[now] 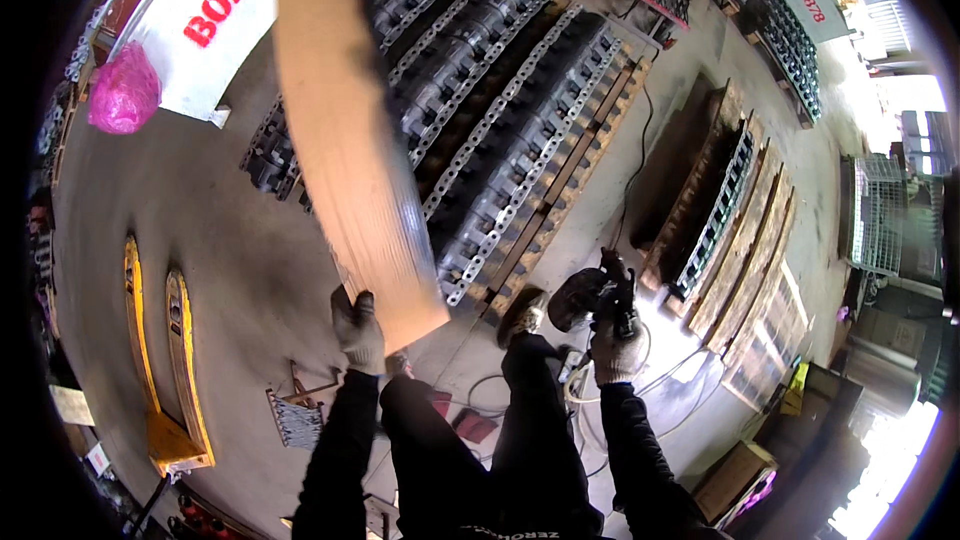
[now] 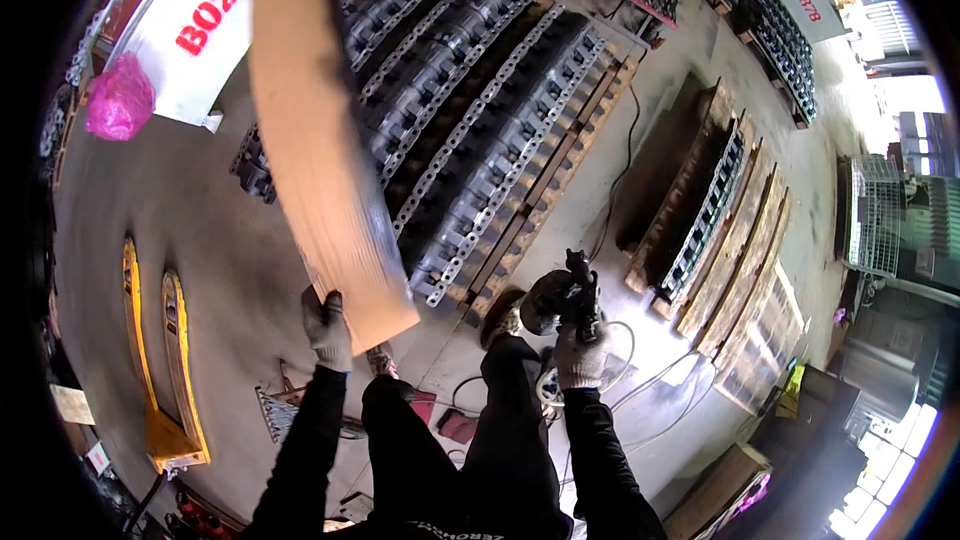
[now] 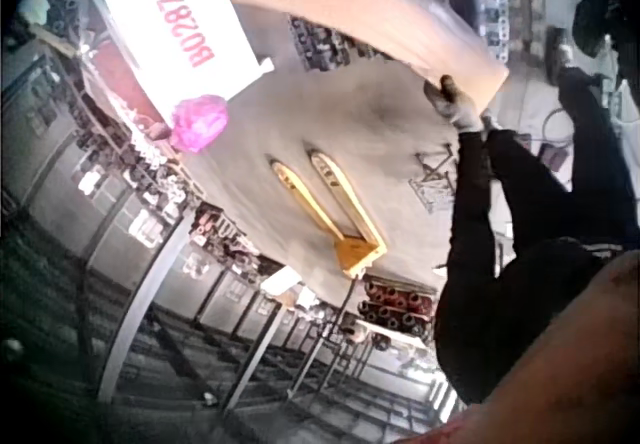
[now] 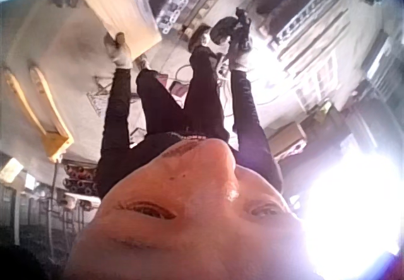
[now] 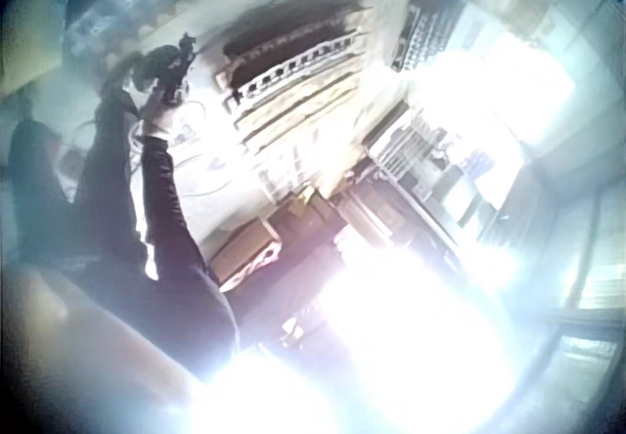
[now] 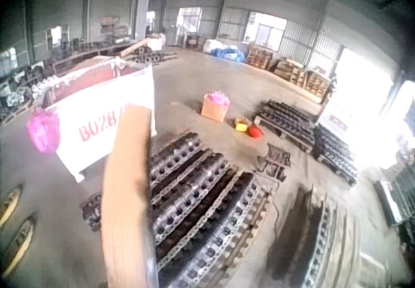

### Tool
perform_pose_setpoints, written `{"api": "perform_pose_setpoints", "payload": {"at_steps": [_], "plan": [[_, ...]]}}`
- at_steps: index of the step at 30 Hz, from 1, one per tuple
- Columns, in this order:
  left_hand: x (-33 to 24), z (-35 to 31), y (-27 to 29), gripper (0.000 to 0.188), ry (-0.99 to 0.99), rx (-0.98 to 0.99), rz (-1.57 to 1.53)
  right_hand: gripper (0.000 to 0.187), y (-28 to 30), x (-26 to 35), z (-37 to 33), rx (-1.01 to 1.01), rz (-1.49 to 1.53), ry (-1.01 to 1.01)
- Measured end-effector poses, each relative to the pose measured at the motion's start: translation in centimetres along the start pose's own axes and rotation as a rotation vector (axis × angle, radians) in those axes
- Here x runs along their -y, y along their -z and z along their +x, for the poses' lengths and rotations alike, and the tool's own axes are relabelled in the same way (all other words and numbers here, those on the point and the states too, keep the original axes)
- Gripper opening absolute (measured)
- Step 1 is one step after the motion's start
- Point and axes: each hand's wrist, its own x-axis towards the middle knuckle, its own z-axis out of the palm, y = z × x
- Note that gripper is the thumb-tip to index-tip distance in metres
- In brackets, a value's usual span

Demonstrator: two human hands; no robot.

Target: The person sprays a long, curved wooden plank with a handheld spray gun in a workshop. They repeatedly pick up the plank, spray it, and place it back onto a rack of metal parts, handling the item one at a time.

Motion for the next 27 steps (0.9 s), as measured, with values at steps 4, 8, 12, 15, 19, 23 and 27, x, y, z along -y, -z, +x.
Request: {"api": "perform_pose_setpoints", "payload": {"at_steps": [4, 8, 12, 15, 19, 23, 27], "plan": [[-2.5, -4.1, -7.6, 0.051, 0.215, -0.214, -0.537, 0.021, 1.8, 0.1, 3.3, 0.083, 0.120, -0.151], [-12.7, -7.3, -16.3, 0.057, 0.487, -0.215, -0.795, 0.040, 3.5, 0.3, 5.3, 0.145, 0.216, -0.281], [-12.4, -9.4, -20.1, 0.046, 0.722, -0.154, -0.902, 0.042, 3.7, 4.7, 5.8, 0.185, 0.388, -0.518], [-17.3, -10.8, -23.5, 0.045, 0.814, -0.207, -0.854, 0.039, 3.7, 6.4, 6.1, 0.165, 0.450, -0.468], [-21.0, -13.2, -24.9, 0.054, 0.810, -0.126, -0.979, 0.026, 4.1, 8.0, 7.1, 0.159, 0.536, -0.650], [-21.9, -14.9, -25.4, 0.053, 0.826, -0.011, -0.975, 0.020, 3.9, 9.9, 7.8, 0.122, 0.466, -0.530], [-14.9, -16.6, -21.1, 0.038, 0.819, -0.015, -0.959, 0.018, 7.4, 7.2, 9.7, 0.262, 0.434, -0.410]]}}
